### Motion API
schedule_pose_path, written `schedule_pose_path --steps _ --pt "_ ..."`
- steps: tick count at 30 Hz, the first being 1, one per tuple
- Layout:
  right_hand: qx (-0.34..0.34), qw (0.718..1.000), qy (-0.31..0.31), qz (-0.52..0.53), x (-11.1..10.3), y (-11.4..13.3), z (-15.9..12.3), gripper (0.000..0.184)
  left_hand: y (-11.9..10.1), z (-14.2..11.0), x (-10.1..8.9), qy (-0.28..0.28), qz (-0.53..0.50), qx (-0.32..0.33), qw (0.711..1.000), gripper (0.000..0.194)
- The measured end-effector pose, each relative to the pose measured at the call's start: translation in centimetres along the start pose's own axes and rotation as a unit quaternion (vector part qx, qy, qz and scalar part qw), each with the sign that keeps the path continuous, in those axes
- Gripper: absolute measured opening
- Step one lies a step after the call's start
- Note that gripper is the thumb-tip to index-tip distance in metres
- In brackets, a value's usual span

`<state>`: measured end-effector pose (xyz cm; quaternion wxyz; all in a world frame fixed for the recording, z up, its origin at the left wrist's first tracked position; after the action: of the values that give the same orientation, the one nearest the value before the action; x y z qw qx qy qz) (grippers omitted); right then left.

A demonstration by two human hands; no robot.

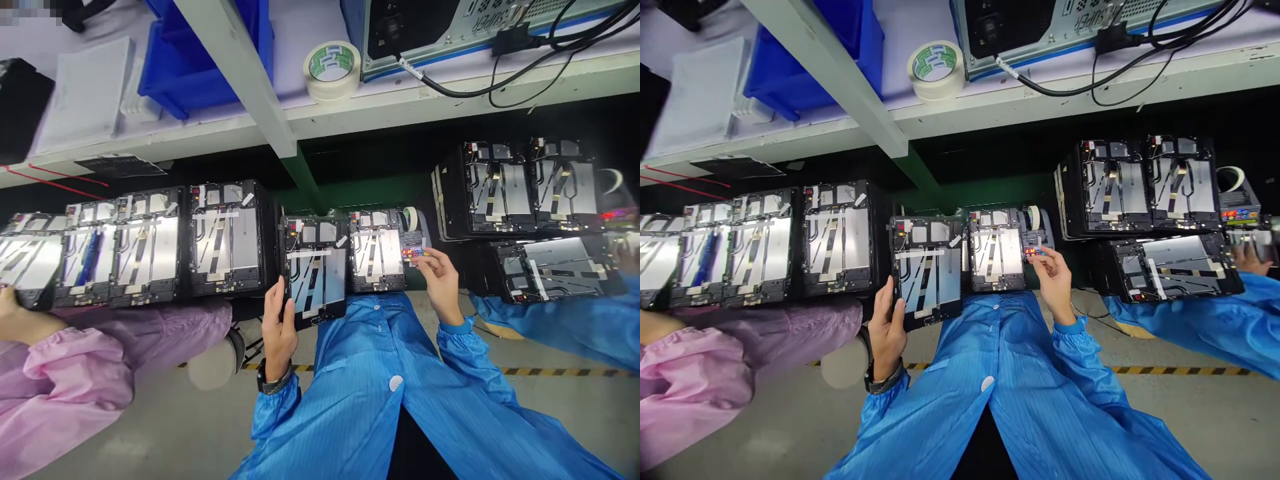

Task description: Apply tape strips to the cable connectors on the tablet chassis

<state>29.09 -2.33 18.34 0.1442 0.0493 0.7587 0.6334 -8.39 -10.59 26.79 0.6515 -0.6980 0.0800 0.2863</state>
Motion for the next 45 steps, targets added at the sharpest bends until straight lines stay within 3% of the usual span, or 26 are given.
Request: schedule_pose_path --steps 3,6,9,12,17,24,27,30,32,36,41,45 --pt "-0.026 0.999 0.033 0.032 2.0 2.4 -0.9 0.046 -0.6 1.6 2.4 0.005 -0.089 -0.034 0.995 0.065" --pt "-0.047 0.995 0.072 0.058 3.8 4.0 -1.5 0.052 -0.3 3.1 8.2 0.039 -0.153 -0.05 0.986 0.067" --pt "-0.034 0.997 0.055 0.04 4.3 3.1 -1.1 0.063 0.1 3.0 13.9 0.087 -0.171 -0.052 0.98 0.066" --pt "-0.023 1.0 0.013 0.005 3.7 0.6 -0.3 0.074 0.3 2.3 16.7 0.127 -0.148 -0.053 0.979 0.065" --pt "-0.003 1.0 0.007 0.021 2.6 -2.7 0.4 0.072 0.2 2.9 16.8 0.159 -0.062 -0.016 0.985 0.063" --pt "-0.009 0.999 0.01 0.033 2.9 -4.5 0.4 0.07 0.5 4.8 16.8 0.156 0.006 0.02 0.988 0.043" --pt "-0.008 1.0 0.003 0.006 2.8 -4.1 0.2 0.065 0.0 7.1 16.7 0.125 0.025 0.058 0.99 0.04" --pt "-0.076 0.994 -0.011 -0.071 2.8 -2.0 1.0 0.064 -0.7 10.5 17.3 0.103 0.05 0.124 0.986 0.038" --pt "-0.157 0.978 0.015 -0.134 3.6 -0.1 2.2 0.065 -0.7 12.7 18.2 0.1 0.056 0.157 0.981 0.034" --pt "-0.276 0.931 0.126 -0.204 6.9 2.1 6.2 0.07 0.2 15.2 19.9 0.105 0.036 0.174 0.978 0.019" --pt "-0.319 0.907 0.173 -0.215 10.8 1.7 10.6 0.067 1.1 15.5 20.5 0.108 -0.024 0.14 0.984 0.012" --pt "-0.318 0.895 0.224 -0.216 11.8 1.6 12.1 0.065 1.2 15.6 20.4 0.114 -0.061 0.105 0.986 0.003"
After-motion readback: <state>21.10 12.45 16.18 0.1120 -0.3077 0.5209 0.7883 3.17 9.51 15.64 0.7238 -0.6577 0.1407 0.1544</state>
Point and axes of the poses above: each hand's wrist, its own z-axis towards the middle knuckle, its own x-axis out of the palm, y = z × x, the point moved 1 cm from there along z, towards the middle knuckle, and after that the axes turned 4 degrees about -z, right-handed, at the moved point
